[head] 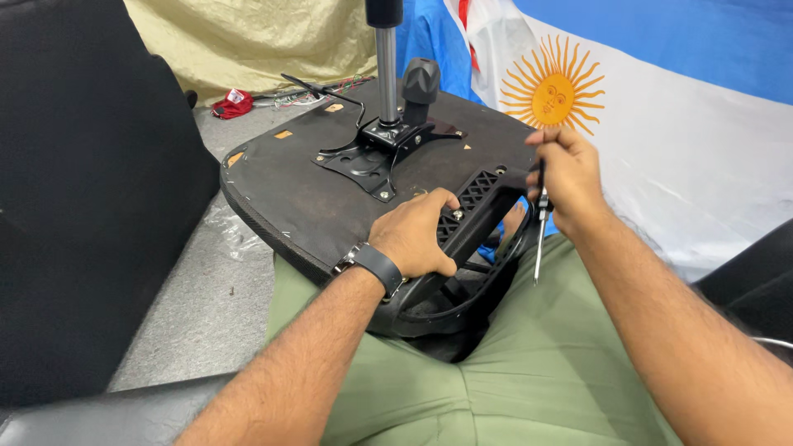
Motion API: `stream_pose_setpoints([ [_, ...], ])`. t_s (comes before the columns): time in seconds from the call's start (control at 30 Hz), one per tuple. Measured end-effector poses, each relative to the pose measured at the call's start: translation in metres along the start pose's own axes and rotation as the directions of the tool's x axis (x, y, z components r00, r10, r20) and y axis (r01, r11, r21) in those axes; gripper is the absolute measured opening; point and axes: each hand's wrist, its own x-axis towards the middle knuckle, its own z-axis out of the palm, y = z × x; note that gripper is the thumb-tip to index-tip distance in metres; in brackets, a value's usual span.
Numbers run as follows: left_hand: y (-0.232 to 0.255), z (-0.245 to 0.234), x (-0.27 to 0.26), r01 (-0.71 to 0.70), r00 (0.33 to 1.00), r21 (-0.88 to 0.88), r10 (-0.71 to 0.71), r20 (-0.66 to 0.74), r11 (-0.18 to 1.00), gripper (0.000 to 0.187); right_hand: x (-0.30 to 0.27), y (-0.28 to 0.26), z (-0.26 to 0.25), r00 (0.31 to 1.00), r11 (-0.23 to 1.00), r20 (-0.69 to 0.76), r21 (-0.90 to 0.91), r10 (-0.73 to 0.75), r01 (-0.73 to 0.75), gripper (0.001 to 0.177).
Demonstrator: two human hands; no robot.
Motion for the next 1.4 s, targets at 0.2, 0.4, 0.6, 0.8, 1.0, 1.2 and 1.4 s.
stream_pose_setpoints([
  [0.2, 0.005, 0.002, -0.005, -0.108, 0.990, 0.044, 0.112, -0.088, 0.993, 0.092, -0.024, 0.068, 0.013, 0.726, 0.675, 0.006, 0.361, 0.688, -0.643, 0.047],
  [0.4, -0.006, -0.002, 0.011, -0.104, 0.993, 0.061, 0.107, -0.044, 0.993, 0.090, -0.042, 0.067, 0.039, 0.611, 0.542, 0.267, 0.292, 0.745, -0.788, 0.074],
  [0.6, -0.094, -0.044, 0.073, -0.045, 0.999, -0.204, 0.047, 0.005, 0.978, 0.077, -0.024, 0.055, 0.047, 0.627, 0.544, 0.253, 0.328, 0.737, -0.772, 0.076],
  [0.8, -0.223, -0.097, 0.129, 0.279, 0.922, 0.103, -0.236, -0.309, 0.955, 0.079, -0.006, 0.061, 0.055, 0.666, 0.539, 0.226, 0.432, 0.711, -0.722, 0.060],
  [1.0, -0.258, -0.121, 0.135, 0.608, 0.761, -0.059, -0.603, -0.241, 0.792, 0.112, 0.028, 0.069, 0.049, 0.642, 0.546, 0.138, 0.411, 0.754, -0.730, 0.045],
  [1.2, -0.291, -0.134, 0.137, 0.744, 0.663, -0.029, -0.742, -0.101, 0.668, 0.109, 0.047, 0.050, 0.059, 0.654, 0.567, 0.142, 0.385, 0.743, -0.728, 0.040],
  [1.4, -0.312, -0.128, 0.140, 0.630, 0.740, -0.517, -0.650, 0.172, 0.580, 0.095, 0.056, 0.066, 0.047, 0.697, 0.620, 0.102, 0.380, 0.710, -0.687, 0.038],
])
